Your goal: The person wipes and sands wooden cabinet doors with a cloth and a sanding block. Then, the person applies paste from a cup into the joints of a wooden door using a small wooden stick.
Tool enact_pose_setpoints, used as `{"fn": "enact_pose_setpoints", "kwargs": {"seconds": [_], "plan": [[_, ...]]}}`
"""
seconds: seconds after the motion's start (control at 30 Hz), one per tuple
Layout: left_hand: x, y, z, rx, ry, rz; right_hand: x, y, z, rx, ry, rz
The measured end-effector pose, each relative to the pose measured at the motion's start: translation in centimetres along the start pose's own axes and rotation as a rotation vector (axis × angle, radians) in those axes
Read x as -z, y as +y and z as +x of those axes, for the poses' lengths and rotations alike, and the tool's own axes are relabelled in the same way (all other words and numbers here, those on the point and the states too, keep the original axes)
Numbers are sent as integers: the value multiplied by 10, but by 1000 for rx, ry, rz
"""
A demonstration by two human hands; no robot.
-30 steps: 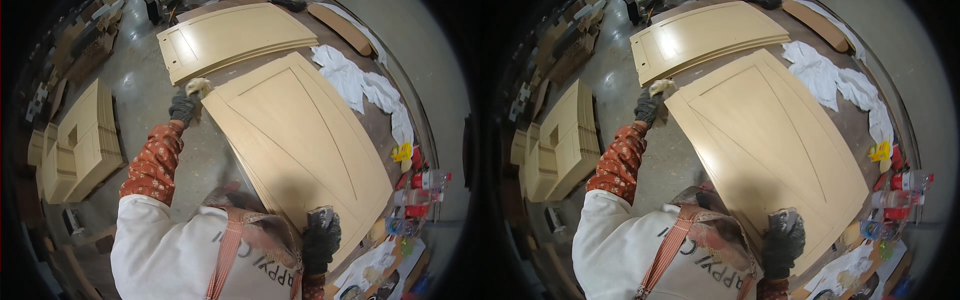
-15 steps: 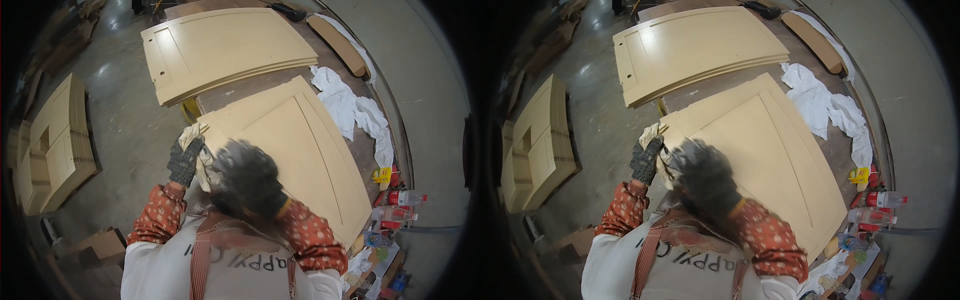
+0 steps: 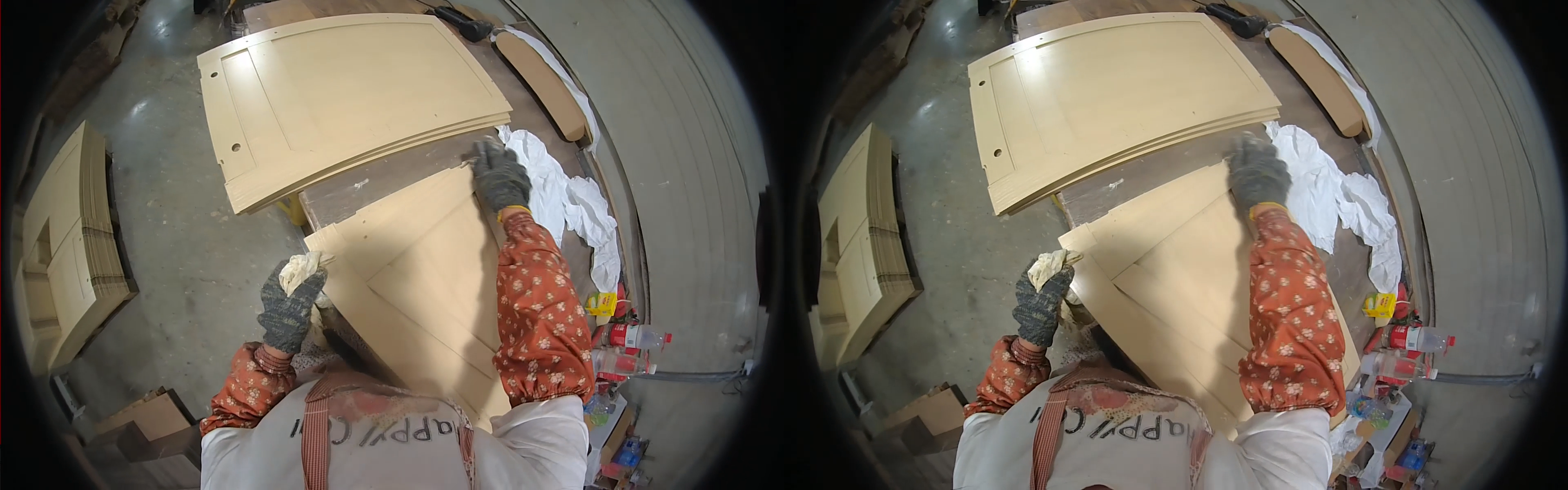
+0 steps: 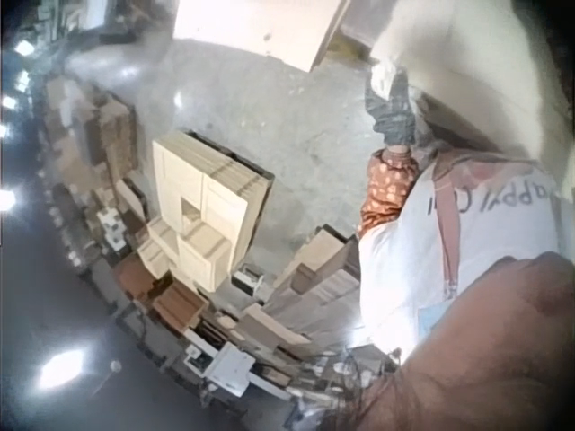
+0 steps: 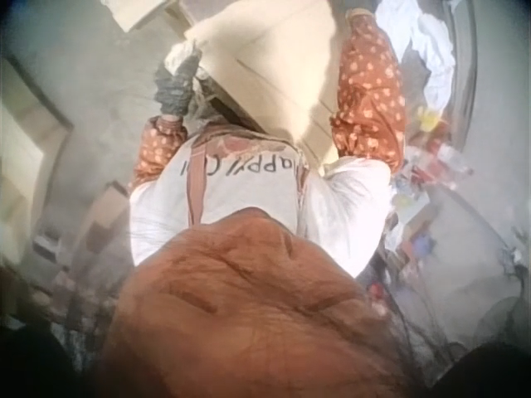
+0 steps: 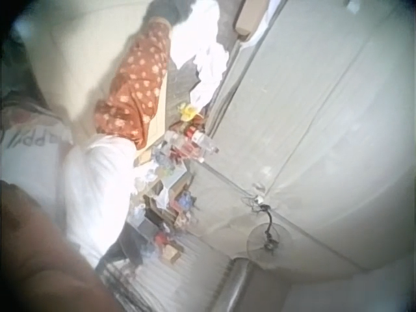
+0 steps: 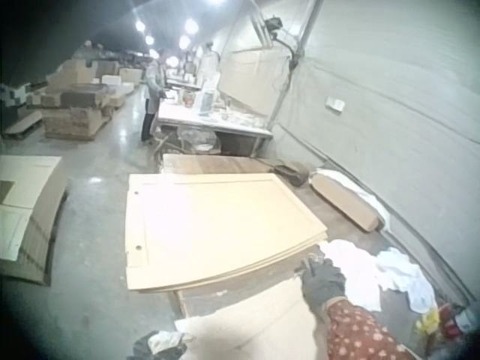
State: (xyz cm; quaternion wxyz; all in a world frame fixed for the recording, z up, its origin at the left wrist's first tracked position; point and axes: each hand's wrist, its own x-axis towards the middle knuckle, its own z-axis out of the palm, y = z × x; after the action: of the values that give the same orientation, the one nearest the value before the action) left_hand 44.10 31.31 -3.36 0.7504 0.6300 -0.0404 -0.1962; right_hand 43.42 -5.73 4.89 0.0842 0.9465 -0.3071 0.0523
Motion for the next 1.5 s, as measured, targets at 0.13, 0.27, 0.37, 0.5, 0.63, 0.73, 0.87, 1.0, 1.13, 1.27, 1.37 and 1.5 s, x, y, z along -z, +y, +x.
{"fn": "enact_pose_setpoints", "kwargs": {"seconds": [0.13,0.27,0.37,0.5,0.63,0.73,0.87,1.0,1.13,1.27,1.37,1.5], "plan": [[0,-2,1,-43,2,47,-25,37,-48,277,301,5],[1,-5,-2,-93,-31,281,-21,13,-105,251,336,25],[0,-8,0,-233,-19,366,12,-26,-134,266,189,47],[1,-19,-1,-226,72,266,40,-42,-146,384,15,244],[8,-34,0,-332,58,443,29,-38,-140,192,39,150],[16,-43,3,-340,54,434,21,-38,-143,428,-49,129],[21,-42,4,-228,-75,393,24,-12,-134,415,121,167],[14,-31,1,-188,-12,468,14,51,-84,191,202,-49],[4,-25,-3,-237,97,347,-21,60,-54,255,199,-87],[16,-2,7,-177,-66,362,-20,74,-59,295,224,-56],[19,32,28,-458,-46,664,-16,90,-73,340,218,-128],[-40,67,68,-984,-377,809,-30,93,-71,336,282,-43]]}}
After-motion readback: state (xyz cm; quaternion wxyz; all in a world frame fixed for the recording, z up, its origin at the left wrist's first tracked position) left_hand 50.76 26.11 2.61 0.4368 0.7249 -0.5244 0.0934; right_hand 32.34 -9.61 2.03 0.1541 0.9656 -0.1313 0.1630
